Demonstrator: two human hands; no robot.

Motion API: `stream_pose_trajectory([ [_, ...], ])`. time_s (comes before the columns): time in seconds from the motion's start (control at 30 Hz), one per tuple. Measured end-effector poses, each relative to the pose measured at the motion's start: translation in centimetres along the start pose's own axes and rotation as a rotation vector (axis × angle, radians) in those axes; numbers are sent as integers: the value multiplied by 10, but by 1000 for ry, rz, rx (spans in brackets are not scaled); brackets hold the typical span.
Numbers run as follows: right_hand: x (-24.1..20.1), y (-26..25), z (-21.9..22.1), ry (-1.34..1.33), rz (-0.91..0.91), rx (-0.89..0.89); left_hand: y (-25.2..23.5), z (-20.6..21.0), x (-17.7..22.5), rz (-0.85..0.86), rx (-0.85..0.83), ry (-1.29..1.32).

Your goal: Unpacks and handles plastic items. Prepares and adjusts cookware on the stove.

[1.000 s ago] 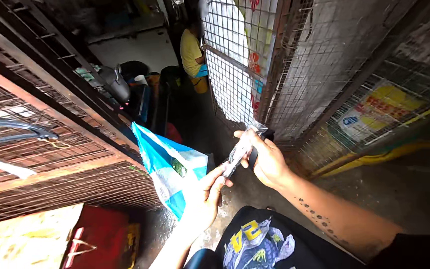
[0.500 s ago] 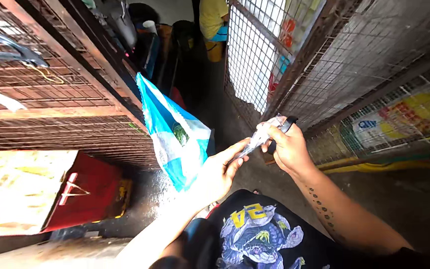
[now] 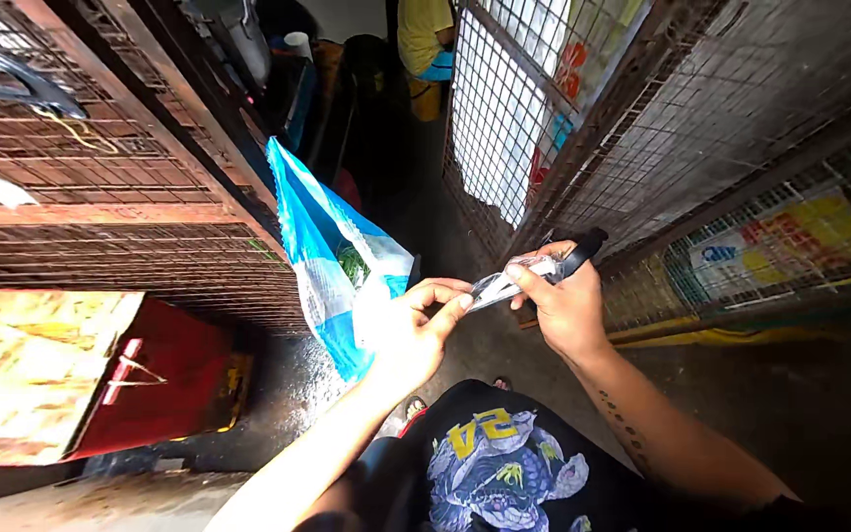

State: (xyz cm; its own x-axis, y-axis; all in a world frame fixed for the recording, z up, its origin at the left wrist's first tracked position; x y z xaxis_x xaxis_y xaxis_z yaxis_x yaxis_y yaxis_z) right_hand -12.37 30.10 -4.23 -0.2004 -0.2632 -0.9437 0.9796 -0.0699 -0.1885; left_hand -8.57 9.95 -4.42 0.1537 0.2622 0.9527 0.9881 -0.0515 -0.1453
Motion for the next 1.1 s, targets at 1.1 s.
stream_pose_trajectory([
  [1.1,13,8,-27,-149,178,-97,-2,30,-18,-62,-237,-120],
])
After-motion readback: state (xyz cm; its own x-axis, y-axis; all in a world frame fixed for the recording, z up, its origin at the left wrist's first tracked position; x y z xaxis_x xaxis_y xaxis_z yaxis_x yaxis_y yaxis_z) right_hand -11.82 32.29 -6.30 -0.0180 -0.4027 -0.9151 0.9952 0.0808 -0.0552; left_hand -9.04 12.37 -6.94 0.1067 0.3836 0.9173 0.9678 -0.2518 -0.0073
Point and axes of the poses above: each hand's wrist, its own y-axis away from the middle knuckle, its own z-axis out of the palm, x = y × z, the point moved 7 cm from there along -y, towards the middle knuckle, and after that the axes turned 9 degrees about -y, right-handed, at the moved point
